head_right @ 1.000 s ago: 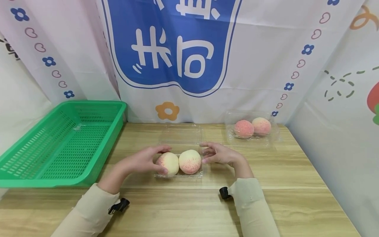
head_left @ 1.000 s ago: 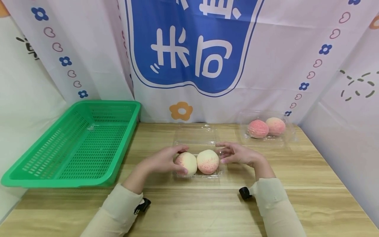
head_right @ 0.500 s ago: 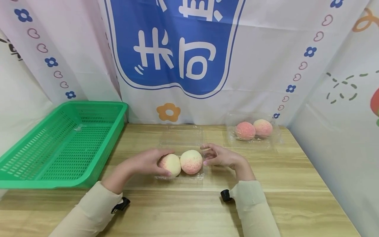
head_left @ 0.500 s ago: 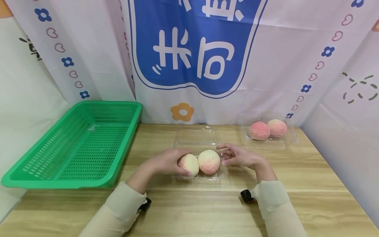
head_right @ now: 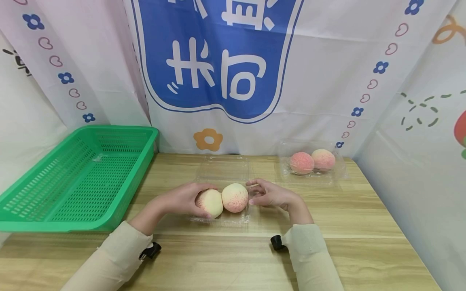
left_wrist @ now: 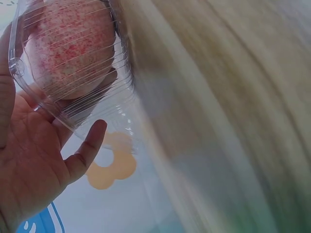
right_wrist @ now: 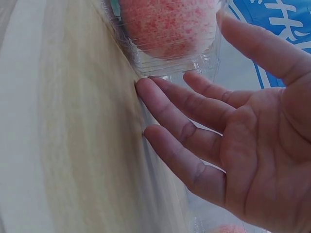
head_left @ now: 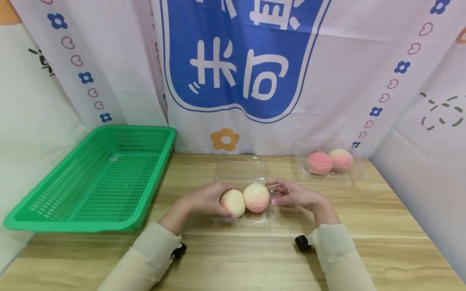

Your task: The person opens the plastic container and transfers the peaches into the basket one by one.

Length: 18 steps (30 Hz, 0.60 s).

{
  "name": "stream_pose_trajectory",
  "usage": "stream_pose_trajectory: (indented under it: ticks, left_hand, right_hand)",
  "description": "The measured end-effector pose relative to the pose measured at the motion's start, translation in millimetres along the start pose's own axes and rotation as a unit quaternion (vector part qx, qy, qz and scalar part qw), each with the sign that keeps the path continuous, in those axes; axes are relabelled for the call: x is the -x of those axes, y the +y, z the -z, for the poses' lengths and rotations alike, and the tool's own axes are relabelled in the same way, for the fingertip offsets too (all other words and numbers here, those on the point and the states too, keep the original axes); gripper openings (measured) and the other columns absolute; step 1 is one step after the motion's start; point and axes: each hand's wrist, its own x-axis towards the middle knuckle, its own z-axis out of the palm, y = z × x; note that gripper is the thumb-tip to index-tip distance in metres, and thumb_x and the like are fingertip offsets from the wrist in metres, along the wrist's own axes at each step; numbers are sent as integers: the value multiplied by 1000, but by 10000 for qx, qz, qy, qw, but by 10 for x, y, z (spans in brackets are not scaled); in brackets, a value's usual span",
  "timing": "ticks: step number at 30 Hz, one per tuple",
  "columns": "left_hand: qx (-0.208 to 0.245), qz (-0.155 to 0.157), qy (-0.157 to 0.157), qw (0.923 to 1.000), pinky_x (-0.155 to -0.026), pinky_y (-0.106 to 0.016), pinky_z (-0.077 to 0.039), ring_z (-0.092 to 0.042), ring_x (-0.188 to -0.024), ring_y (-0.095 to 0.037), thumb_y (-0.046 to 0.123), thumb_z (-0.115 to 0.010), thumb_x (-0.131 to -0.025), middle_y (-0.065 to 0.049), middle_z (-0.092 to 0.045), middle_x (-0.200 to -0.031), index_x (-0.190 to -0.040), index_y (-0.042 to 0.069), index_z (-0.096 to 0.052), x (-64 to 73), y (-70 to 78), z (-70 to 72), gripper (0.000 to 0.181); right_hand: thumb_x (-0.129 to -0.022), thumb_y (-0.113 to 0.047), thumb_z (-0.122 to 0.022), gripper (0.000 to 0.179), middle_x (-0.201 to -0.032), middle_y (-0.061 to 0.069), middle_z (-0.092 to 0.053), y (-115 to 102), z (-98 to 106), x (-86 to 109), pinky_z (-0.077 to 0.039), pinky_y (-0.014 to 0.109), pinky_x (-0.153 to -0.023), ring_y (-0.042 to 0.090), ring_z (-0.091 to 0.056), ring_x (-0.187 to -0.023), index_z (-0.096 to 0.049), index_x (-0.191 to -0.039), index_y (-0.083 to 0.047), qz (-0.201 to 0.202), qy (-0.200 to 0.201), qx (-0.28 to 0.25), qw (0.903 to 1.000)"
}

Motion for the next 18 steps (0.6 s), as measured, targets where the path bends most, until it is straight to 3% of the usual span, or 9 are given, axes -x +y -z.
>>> stream_pose_trajectory:
  ticks: [10,18]
  left_hand:
    - [-16,-12,144,9999,-89,-34,-51,-61,-103,-14,35,-89,-73,-2,-66,-122,-137,8,-57,38,-17,-22,77]
    - [-133,80,353,9993,-88,-36,-51,-62,-101,-17,37,-88,-73,-4,-67,-122,-141,7,-53,83,25,10,82]
  right_hand:
    - [-93,-15,-69,66,-150,31,-41,4,-17,-16,-45,46,-108,36,-50,-132,-35,-148,0,-91,122,-50,9999]
    - [-89,-15,-74,76,-150,31,-40,-9,-25,-19,-50,35,-100,32,-54,-124,-29,-149,1,-75,17,52,10000]
